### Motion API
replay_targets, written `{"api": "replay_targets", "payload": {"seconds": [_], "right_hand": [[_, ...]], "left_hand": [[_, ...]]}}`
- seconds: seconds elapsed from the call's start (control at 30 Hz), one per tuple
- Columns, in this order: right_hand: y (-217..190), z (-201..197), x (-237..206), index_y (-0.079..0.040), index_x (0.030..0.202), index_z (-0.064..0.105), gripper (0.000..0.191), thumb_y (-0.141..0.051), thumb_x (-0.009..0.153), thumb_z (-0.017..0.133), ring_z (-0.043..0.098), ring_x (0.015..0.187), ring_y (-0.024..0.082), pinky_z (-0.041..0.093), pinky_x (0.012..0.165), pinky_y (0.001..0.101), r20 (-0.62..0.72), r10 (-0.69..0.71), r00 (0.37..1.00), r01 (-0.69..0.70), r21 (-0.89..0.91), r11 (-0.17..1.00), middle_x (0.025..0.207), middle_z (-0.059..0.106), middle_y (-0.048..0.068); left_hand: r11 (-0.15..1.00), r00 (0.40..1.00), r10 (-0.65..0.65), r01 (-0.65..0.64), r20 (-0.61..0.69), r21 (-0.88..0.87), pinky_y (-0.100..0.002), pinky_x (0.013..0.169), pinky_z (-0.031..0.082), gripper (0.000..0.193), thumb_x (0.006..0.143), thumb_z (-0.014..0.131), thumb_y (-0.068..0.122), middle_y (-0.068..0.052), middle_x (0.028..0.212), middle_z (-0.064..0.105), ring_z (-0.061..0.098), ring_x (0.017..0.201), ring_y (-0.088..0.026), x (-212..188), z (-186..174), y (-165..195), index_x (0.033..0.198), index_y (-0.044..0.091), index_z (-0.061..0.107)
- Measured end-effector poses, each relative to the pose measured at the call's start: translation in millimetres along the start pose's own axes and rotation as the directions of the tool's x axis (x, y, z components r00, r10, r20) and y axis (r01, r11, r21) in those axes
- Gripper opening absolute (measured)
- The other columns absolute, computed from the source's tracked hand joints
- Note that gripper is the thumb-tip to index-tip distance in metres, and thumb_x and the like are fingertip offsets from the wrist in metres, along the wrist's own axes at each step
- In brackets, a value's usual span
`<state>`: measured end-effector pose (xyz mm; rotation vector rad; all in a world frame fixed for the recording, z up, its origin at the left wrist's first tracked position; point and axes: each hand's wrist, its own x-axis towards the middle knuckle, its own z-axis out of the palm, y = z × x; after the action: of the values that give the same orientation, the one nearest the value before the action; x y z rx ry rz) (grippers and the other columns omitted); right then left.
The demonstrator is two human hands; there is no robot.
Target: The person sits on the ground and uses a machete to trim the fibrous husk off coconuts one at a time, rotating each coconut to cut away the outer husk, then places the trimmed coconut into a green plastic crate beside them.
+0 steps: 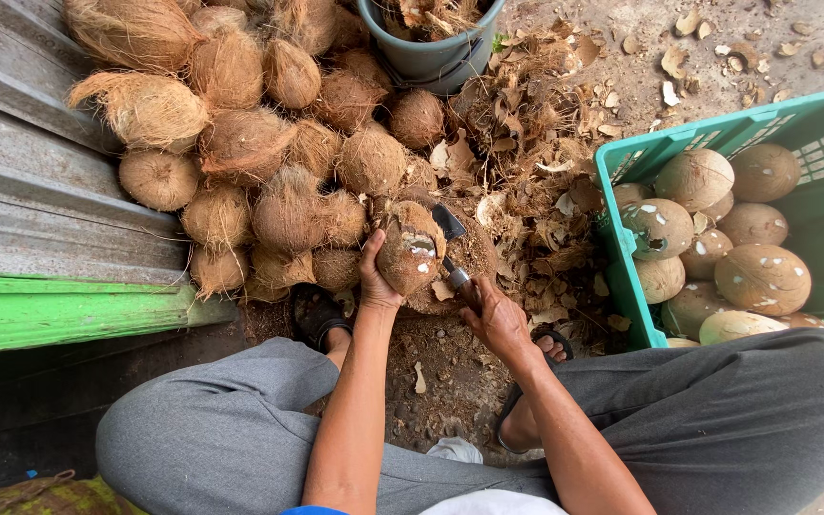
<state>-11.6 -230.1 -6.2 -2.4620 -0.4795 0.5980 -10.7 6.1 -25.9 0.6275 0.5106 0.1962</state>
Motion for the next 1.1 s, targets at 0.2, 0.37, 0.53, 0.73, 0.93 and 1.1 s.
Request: {"api": "replay_targets", "payload": {"seconds": [0.2,0.37,0.53,0.73,0.93,1.1], "right_hand": [[-8,-10,1,-0.008,0.138,0.048,0.058,-0.037,0.094,0.073,0.071,0.091,0.033,0.06,0.078,0.044,0.016,0.044,0.999,-0.042,-0.1,0.994,0.113,0.067,0.019],[-12,-42,11,-0.015,0.141,0.053,0.052,-0.04,0.097,0.063,0.069,0.103,0.025,0.061,0.083,0.04,-0.016,0.172,0.985,-0.17,0.082,0.982,0.119,0.067,0.012],[-11,-69,11,-0.013,0.142,0.057,0.057,-0.051,0.1,0.053,0.068,0.115,0.023,0.058,0.097,0.0412,-0.088,0.135,0.987,-0.033,0.708,0.706,0.127,0.069,0.013],[-37,-100,-8,-0.007,0.153,0.044,0.098,-0.067,0.081,0.072,0.06,0.128,0.025,0.051,0.108,0.0459,-0.187,-0.048,0.981,0.19,0.898,0.397,0.139,0.059,0.017],[-80,-158,-67,-0.002,0.15,0.045,0.086,-0.049,0.088,0.081,0.052,0.137,0.028,0.041,0.121,0.0411,-0.55,-0.1,0.829,0.52,0.693,0.499,0.144,0.053,0.016],[-105,-179,-127,-0.004,0.148,0.047,0.076,-0.043,0.091,0.079,0.053,0.132,0.027,0.042,0.117,0.0398,-0.773,-0.204,0.6,0.735,0.432,0.523,0.141,0.054,0.016]], "left_hand": [[0.999,0.999,-0.032,0.031,0.017,0.041,-0.05,0.08,0.064,0.074,0.072,0.079,0.055,-0.015,0.109,0.068,0.071,0.101,-0.031,-6,11,1,0.123,0.004,0.063],[0.997,0.995,-0.074,0.073,0.06,0.025,-0.052,0.079,0.064,0.08,0.073,0.077,0.06,-0.016,0.113,0.067,0.07,0.104,-0.032,-17,32,-1,0.126,0.003,0.062],[0.99,0.976,-0.143,0.144,0.162,0.003,-0.053,0.069,0.066,0.081,0.075,0.072,0.064,-0.017,0.114,0.067,0.072,0.102,-0.032,-32,62,2,0.127,0.004,0.06],[0.963,0.851,-0.168,0.249,0.498,-0.101,-0.048,0.075,0.066,0.091,0.091,0.067,0.071,-0.025,0.123,0.066,0.072,0.103,-0.033,-50,106,-4,0.144,-0.002,0.052],[0.907,0.719,-0.117,0.359,0.685,-0.222,-0.049,0.111,0.055,0.107,0.089,0.07,0.07,-0.021,0.149,0.057,0.062,0.133,-0.03,-110,155,11,0.16,-0.003,0.037],[0.819,0.708,-0.178,0.492,0.684,-0.296,-0.038,0.103,0.048,0.086,0.088,0.077,0.052,-0.013,0.137,0.045,0.054,0.12,-0.02,-203,216,32,0.146,0.003,0.035]]}}
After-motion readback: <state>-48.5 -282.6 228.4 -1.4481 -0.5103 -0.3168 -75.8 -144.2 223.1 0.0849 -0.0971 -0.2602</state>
